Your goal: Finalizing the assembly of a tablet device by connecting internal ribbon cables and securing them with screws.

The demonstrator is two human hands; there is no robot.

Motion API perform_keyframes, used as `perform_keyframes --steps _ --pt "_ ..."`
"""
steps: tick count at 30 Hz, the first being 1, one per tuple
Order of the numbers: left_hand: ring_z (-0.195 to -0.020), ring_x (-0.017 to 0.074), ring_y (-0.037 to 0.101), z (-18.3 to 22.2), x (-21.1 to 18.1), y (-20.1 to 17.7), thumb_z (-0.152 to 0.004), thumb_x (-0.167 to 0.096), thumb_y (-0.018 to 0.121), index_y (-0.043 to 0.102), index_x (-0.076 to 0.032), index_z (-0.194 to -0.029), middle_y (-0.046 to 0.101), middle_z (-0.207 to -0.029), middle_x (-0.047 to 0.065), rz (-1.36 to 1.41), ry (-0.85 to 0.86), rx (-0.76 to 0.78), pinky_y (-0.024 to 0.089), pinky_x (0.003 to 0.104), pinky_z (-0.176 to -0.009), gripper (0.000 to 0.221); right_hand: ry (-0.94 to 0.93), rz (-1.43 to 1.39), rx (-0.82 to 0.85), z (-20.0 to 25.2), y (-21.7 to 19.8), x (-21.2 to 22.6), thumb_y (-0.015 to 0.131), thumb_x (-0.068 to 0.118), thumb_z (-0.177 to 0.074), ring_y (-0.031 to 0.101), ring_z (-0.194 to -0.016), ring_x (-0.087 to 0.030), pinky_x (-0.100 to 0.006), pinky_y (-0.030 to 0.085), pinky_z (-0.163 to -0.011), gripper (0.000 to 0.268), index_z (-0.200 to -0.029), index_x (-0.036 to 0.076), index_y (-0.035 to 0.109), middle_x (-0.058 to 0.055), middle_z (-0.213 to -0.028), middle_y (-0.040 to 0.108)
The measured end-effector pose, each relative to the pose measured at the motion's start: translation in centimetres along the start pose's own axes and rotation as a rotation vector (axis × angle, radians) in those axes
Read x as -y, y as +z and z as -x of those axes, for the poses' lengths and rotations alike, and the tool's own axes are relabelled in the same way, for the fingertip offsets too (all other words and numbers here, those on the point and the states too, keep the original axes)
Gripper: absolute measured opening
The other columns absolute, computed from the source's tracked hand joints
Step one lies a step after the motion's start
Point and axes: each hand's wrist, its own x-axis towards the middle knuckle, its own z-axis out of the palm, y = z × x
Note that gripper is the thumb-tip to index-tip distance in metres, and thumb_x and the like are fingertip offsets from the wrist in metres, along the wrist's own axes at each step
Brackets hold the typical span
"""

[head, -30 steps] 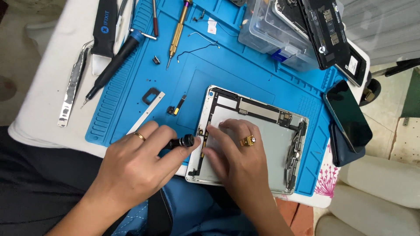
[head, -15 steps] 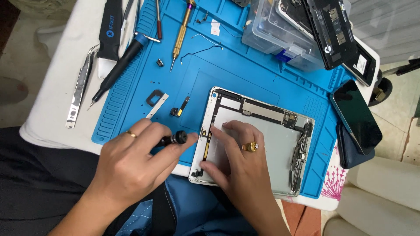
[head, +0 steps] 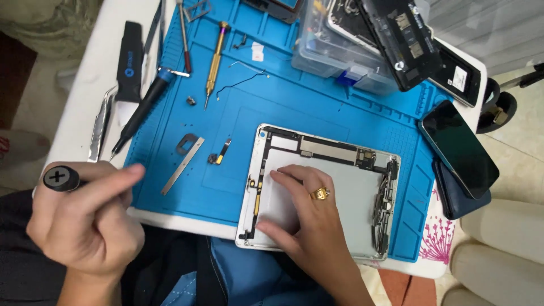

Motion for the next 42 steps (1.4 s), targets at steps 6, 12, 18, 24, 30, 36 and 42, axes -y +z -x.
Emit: perform_keyframes --steps 6,12,18,24,30,36,42 --pt "-0.078 0.0328 0.058 -5.1 -0.7 -1.1 -0.102 0.032 0.047 0.079 0.011 -0.112 0.063 -0.101 0.029 -0.032 -0.055 0.205 0.048 0.041 -0.076 0.039 -0.096 0.067 -0.076 0.1 0.8 -0.7 0.073 0.024 -0.093 0.056 -0.116 -0.037 -0.049 0.042 -0.106 0.043 -0.134 0.011 0.065 -0.018 -0.128 0.062" --pt "-0.065 0.0222 0.053 -10.7 -0.9 -0.8 -0.107 -0.002 0.072 0.080 -0.016 -0.115 0.054 -0.075 0.006 -0.278 -0.139 0.598 0.039 0.037 -0.064 0.018 -0.086 0.211 -0.103 0.0 1.1 0.2 0.070 0.021 -0.096 0.055 -0.114 -0.036 -0.050 0.048 -0.092 0.038 -0.133 0.015 0.065 -0.014 -0.128 0.063" --pt "-0.073 0.0220 0.064 -8.5 -0.7 1.3 -0.089 -0.018 0.078 0.079 -0.021 -0.113 0.059 -0.089 0.003 -0.225 -0.165 0.704 0.051 0.039 -0.065 0.024 -0.053 0.214 -0.088 0.0 1.2 -0.1 0.067 0.018 -0.096 0.056 -0.114 -0.034 -0.047 0.048 -0.094 0.036 -0.132 0.016 0.066 -0.012 -0.129 0.063" --pt "-0.068 0.0297 0.074 -7.6 -1.4 2.0 -0.091 -0.041 0.069 0.071 -0.032 -0.117 0.062 -0.113 0.000 -0.422 -0.136 0.991 0.058 0.051 -0.040 0.028 -0.075 0.191 -0.080 -1.3 0.7 0.4 0.058 0.015 -0.100 0.058 -0.106 -0.033 -0.044 0.047 -0.094 0.029 -0.127 0.007 0.064 -0.013 -0.122 0.063" --pt "-0.067 0.0292 0.072 -7.4 -1.6 2.5 -0.095 -0.040 0.067 0.070 -0.027 -0.109 0.060 -0.103 0.000 -0.422 -0.158 1.015 0.058 0.048 -0.042 0.019 -0.056 0.112 -0.073 -1.6 0.0 0.4 0.063 0.008 -0.096 0.060 -0.104 -0.035 -0.045 0.049 -0.094 0.034 -0.130 0.001 0.059 -0.018 -0.118 0.067" --pt "-0.064 0.0304 0.070 -7.4 -1.6 2.6 -0.094 -0.036 0.069 0.067 -0.023 -0.106 0.058 -0.100 0.000 -0.371 -0.100 0.980 0.055 0.048 -0.044 0.017 -0.039 0.088 -0.192 -1.7 -0.3 0.0 0.065 0.002 -0.095 0.067 -0.099 -0.031 -0.041 0.055 -0.087 0.024 -0.119 0.001 0.066 -0.014 -0.110 0.073" --pt "-0.067 0.0273 0.067 -6.8 -2.5 3.1 -0.089 -0.029 0.077 0.068 -0.021 -0.104 0.054 -0.096 0.001 -0.037 0.021 0.920 0.049 0.047 -0.038 0.019 0.145 -0.165 -0.217 -2.6 -0.8 1.0 0.072 0.009 -0.091 0.073 -0.090 -0.017 -0.026 0.055 -0.073 0.014 -0.105 0.009 0.073 -0.005 -0.102 0.077"
